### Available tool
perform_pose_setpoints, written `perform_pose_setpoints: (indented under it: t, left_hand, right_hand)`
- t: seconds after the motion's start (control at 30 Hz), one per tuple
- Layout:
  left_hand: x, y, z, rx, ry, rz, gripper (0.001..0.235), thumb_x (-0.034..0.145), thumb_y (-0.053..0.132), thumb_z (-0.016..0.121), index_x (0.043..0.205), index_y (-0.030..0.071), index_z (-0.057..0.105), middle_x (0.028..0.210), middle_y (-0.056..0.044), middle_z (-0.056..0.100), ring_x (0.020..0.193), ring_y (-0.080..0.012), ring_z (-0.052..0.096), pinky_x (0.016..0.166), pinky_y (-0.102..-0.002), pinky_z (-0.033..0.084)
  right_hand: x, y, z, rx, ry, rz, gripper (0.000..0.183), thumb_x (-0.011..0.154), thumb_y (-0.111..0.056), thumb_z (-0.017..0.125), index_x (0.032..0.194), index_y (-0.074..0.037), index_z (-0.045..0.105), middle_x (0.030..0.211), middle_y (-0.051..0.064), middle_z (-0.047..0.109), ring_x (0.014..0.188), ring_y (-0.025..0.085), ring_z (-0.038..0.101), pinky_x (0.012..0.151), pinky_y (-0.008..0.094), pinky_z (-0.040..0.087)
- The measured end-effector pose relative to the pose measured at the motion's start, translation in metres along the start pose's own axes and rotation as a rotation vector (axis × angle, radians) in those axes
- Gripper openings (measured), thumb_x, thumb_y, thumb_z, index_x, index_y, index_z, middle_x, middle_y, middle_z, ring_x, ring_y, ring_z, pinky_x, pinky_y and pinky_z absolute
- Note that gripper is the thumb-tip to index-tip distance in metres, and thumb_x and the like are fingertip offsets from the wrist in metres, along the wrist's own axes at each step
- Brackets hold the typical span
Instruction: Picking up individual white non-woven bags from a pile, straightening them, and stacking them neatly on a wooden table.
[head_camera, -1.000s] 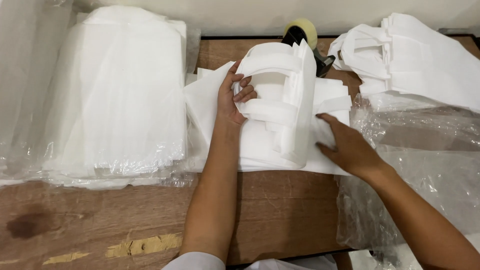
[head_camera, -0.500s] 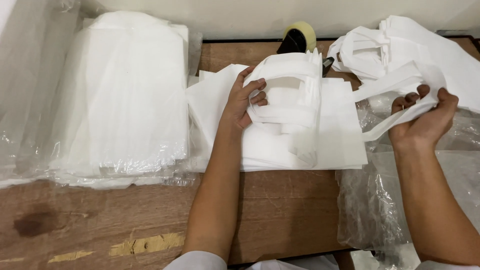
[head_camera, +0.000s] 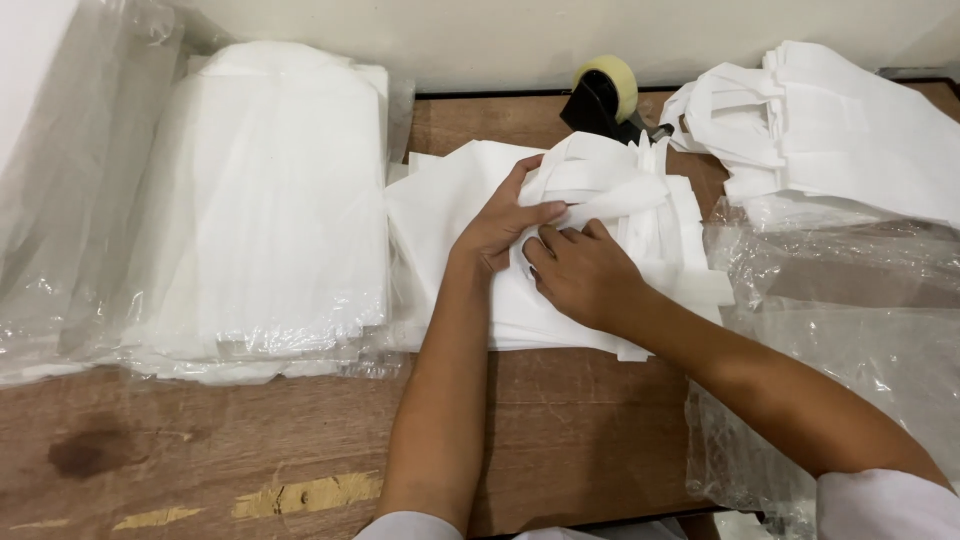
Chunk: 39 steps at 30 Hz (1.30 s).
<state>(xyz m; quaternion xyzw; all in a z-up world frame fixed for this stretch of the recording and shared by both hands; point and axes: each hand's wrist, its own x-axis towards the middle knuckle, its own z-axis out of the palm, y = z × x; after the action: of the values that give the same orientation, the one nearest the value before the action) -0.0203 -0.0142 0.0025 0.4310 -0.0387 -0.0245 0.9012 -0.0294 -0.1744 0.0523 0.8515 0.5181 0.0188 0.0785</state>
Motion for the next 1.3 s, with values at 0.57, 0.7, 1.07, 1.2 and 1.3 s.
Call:
perform_pose_setpoints:
  t: [0.57,0.7,1.07,1.2,1.3]
  left_hand:
    - [0.026,-0.022,-0.043,-0.373,0.08,0.224,0.054,0.075,-0.011,0.067,0.122,0.009,0.049,0.11,-0.016,0.063,0.097,-0.0289,0.067,0.068,-0.033,0.06]
    - [0.022,-0.014,-0.045,-0.536,-0.006,0.327,0.063,0.079,-0.007,0.051,0.138,0.011,0.042,0.111,-0.013,0.064,0.068,-0.013,0.062,0.039,-0.015,0.044]
    - [0.024,-0.015,-0.044,-0.503,-0.001,0.309,0.068,0.077,-0.007,0.047,0.142,0.012,0.039,0.115,-0.012,0.063,0.065,-0.0119,0.059,0.04,-0.017,0.042]
    - [0.014,0.0,-0.018,-0.453,0.111,0.256,0.051,0.074,-0.004,0.047,0.124,0.008,0.048,0.085,-0.006,0.05,0.059,-0.0119,0.04,0.039,-0.018,0.031]
    - [0.012,0.003,-0.007,-0.376,0.16,0.154,0.051,0.073,-0.005,0.053,0.122,0.01,0.047,0.091,-0.009,0.049,0.067,-0.0158,0.045,0.04,-0.021,0.037]
  right_hand:
    - [-0.053,0.054,-0.026,0.327,0.903,-0.142,0.022,0.097,-0.031,0.05,0.101,-0.01,0.051,0.111,0.009,0.06,0.104,0.031,0.051,0.091,0.045,0.037]
    - [-0.081,0.068,-0.013,0.464,0.717,0.067,0.022,0.088,-0.009,0.059,0.108,-0.001,0.052,0.103,0.014,0.059,0.101,0.035,0.056,0.091,0.045,0.044]
    - [-0.1,0.063,-0.013,0.656,-0.079,0.581,0.075,0.08,-0.016,0.064,0.146,-0.013,0.029,0.109,0.024,0.061,0.109,0.046,0.058,0.093,0.054,0.047]
    - [-0.109,0.103,-0.011,1.666,0.93,0.915,0.024,0.085,0.001,0.045,0.106,-0.011,0.043,0.105,0.013,0.047,0.07,0.017,0.048,0.062,0.028,0.042]
    - [-0.116,0.116,-0.017,2.101,1.397,1.107,0.003,0.08,-0.009,0.049,0.077,-0.01,0.048,0.068,0.002,0.05,0.061,0.014,0.045,0.062,0.026,0.039]
